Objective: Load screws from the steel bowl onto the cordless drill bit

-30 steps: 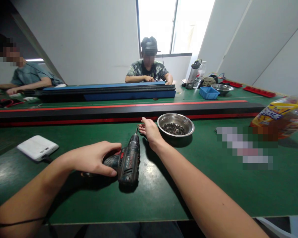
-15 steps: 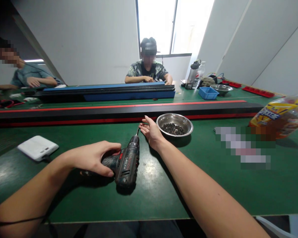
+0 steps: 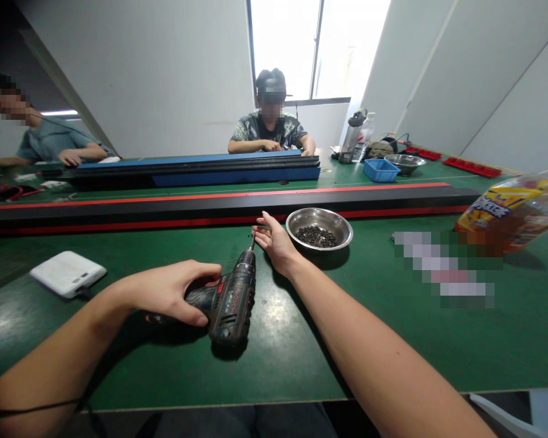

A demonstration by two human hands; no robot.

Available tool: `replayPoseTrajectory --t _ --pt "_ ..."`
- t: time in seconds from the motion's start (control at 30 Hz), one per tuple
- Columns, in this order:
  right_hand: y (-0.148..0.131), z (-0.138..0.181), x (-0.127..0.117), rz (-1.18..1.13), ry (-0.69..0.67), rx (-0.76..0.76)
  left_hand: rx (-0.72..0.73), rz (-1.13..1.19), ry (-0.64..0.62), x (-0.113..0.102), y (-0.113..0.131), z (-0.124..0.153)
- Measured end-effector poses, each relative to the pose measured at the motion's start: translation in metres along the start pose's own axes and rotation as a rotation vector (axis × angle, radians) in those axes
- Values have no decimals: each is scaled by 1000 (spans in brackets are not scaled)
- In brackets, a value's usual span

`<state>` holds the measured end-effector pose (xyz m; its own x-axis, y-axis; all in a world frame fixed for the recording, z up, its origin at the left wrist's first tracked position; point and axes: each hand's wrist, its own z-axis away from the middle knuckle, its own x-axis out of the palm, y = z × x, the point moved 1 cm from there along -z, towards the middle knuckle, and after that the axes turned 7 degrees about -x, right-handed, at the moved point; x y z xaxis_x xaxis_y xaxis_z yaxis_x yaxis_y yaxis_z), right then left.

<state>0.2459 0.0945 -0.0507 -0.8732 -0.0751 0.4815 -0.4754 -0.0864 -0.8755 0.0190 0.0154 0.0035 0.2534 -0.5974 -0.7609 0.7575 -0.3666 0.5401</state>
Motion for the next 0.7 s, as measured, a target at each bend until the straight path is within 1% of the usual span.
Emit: replayPoseTrajectory --t 0.1,0.2,0.27,0.37,0.43,0.5,0.6,0.7 --pt "4 -4 -1 33 33 -43 -12 -16 7 0 0 0" --pt "10 -6 -2 199 16 -141 -43 -45 12 1 2 1" --pt "13 -4 -3 425 -19 -258 -58 -75 24 1 3 1" --pt "12 1 -4 879 -2 -497 -81 -122 35 2 6 2" --pt "9 3 -6 1125 -8 -601 -94 -141 34 3 9 3" --pt "7 4 -8 1289 -90 -622 -101 -155 34 3 11 3" --pt "8 3 -10 1448 -251 -613 -108 -165 33 3 13 3" --pt "12 4 -11 1536 -325 -627 -112 -165 30 4 14 3"
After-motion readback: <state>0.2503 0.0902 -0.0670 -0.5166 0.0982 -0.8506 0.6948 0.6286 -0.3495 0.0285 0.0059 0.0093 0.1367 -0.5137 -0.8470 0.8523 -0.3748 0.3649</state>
